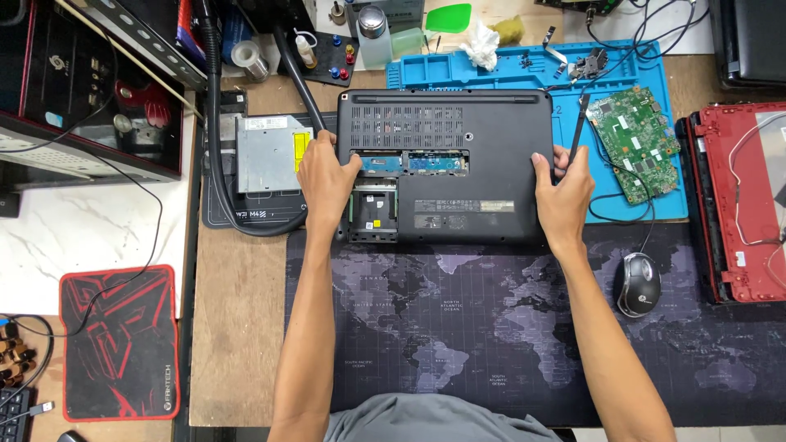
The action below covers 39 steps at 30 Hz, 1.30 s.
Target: Disassembling a laptop by removing screws and the optical drive for repair
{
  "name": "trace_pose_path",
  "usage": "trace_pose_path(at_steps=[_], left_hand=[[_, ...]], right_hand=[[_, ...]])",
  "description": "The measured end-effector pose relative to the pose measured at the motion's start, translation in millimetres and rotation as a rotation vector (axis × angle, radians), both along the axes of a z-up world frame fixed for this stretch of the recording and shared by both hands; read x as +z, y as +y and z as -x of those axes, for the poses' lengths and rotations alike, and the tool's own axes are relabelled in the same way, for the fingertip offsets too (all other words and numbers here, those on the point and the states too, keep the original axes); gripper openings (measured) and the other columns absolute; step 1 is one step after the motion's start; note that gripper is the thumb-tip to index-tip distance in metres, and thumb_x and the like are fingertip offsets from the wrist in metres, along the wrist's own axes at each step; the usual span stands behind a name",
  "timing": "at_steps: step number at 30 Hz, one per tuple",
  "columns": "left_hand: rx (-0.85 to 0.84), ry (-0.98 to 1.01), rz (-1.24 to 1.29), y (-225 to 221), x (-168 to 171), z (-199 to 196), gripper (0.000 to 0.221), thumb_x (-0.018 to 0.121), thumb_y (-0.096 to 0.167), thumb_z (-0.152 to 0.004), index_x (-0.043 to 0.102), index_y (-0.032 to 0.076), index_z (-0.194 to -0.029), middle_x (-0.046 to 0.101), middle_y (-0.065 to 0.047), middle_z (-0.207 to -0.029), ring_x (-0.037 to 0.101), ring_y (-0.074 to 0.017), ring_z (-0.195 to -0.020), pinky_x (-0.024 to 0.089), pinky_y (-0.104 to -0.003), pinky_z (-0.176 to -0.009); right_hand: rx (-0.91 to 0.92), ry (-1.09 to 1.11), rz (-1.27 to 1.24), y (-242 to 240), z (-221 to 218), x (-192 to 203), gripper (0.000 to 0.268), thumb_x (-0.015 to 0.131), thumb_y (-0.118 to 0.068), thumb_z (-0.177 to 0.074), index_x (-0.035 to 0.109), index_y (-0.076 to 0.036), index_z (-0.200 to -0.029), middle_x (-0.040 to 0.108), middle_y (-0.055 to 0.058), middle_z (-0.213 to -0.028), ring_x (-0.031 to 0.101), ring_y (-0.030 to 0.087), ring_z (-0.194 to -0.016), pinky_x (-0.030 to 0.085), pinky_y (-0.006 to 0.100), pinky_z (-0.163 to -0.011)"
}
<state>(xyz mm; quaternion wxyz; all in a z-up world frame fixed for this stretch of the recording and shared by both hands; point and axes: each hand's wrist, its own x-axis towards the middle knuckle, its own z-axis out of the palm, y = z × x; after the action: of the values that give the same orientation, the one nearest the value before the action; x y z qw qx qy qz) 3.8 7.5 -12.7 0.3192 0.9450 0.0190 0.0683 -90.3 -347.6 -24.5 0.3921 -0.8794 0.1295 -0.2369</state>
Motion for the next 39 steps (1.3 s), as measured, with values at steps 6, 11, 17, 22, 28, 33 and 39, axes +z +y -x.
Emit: trace_pose_path(at_steps=[6,11,17,22,28,33,39], left_hand=[[0.008,0.033,0.003,-1.8,1.9,0.5,0.04,0.08,0.016,-0.082,0.065,-0.002,-0.115,0.066,-0.019,-0.093,0.072,-0.0435,-0.087,0.054,-0.059,-0.076],[0.022,0.083,-0.015,-0.9,8.3,1.9,0.042,0.08,0.019,-0.084,0.065,0.001,-0.118,0.065,-0.018,-0.096,0.071,-0.0443,-0.092,0.053,-0.061,-0.078],[0.029,0.089,0.015,-3.7,13.9,7.7,0.042,0.079,0.018,-0.084,0.065,0.0,-0.12,0.063,-0.017,-0.095,0.07,-0.0439,-0.091,0.053,-0.06,-0.079],[0.054,0.014,0.039,-7.4,3.0,11.8,0.043,0.075,0.014,-0.086,0.063,-0.002,-0.124,0.061,-0.017,-0.096,0.07,-0.0416,-0.088,0.053,-0.054,-0.078],[-0.006,-0.123,0.008,-11.6,12.1,22.4,0.041,0.077,0.013,-0.086,0.066,-0.006,-0.122,0.065,-0.027,-0.099,0.067,-0.0498,-0.092,0.05,-0.061,-0.08],[-0.01,-0.163,0.127,-15.2,23.9,31.4,0.038,0.073,0.007,-0.093,0.063,-0.008,-0.127,0.063,-0.024,-0.103,0.069,-0.0421,-0.091,0.053,-0.053,-0.079],[-0.025,-0.202,0.212,-12.5,26.8,40.1,0.037,0.069,0.007,-0.098,0.06,-0.01,-0.129,0.062,-0.025,-0.107,0.068,-0.0358,-0.087,0.053,-0.052,-0.076]], right_hand=[[0.0,0.025,-0.05,-7.2,-1.7,-4.8,0.044,0.081,-0.027,-0.108,0.044,-0.006,-0.096,0.069,0.022,-0.097,0.071,0.033,-0.086,0.057,0.041,-0.077],[-0.031,0.081,-0.58,-22.0,-6.8,11.2,0.047,0.052,-0.059,-0.109,0.048,-0.015,-0.093,0.071,0.014,-0.112,0.069,0.018,-0.098,0.057,0.032,-0.088],[0.042,0.133,-0.872,-28.7,-2.1,21.0,0.056,0.041,-0.074,-0.102,0.044,-0.018,-0.091,0.07,0.018,-0.127,0.07,0.023,-0.115,0.055,0.035,-0.101],[0.096,0.138,-0.845,-23.3,1.1,29.9,0.058,0.045,-0.067,-0.105,0.055,-0.011,-0.112,0.066,0.018,-0.133,0.067,0.023,-0.121,0.051,0.039,-0.107],[0.055,0.06,-0.832,-27.0,1.9,14.5,0.03,0.069,-0.038,-0.104,0.05,-0.016,-0.096,0.072,0.008,-0.125,0.069,0.016,-0.113,0.052,0.036,-0.104],[0.196,0.003,-1.051,-34.6,10.1,17.3,0.039,0.068,-0.021,-0.103,0.032,-0.021,-0.09,0.064,0.016,-0.139,0.068,0.024,-0.124,0.053,0.039,-0.106],[0.27,-0.208,-1.311,-37.1,13.5,16.4,0.039,0.061,0.003,-0.102,0.033,-0.021,-0.089,0.067,0.014,-0.138,0.07,0.021,-0.124,0.063,0.027,-0.096]])
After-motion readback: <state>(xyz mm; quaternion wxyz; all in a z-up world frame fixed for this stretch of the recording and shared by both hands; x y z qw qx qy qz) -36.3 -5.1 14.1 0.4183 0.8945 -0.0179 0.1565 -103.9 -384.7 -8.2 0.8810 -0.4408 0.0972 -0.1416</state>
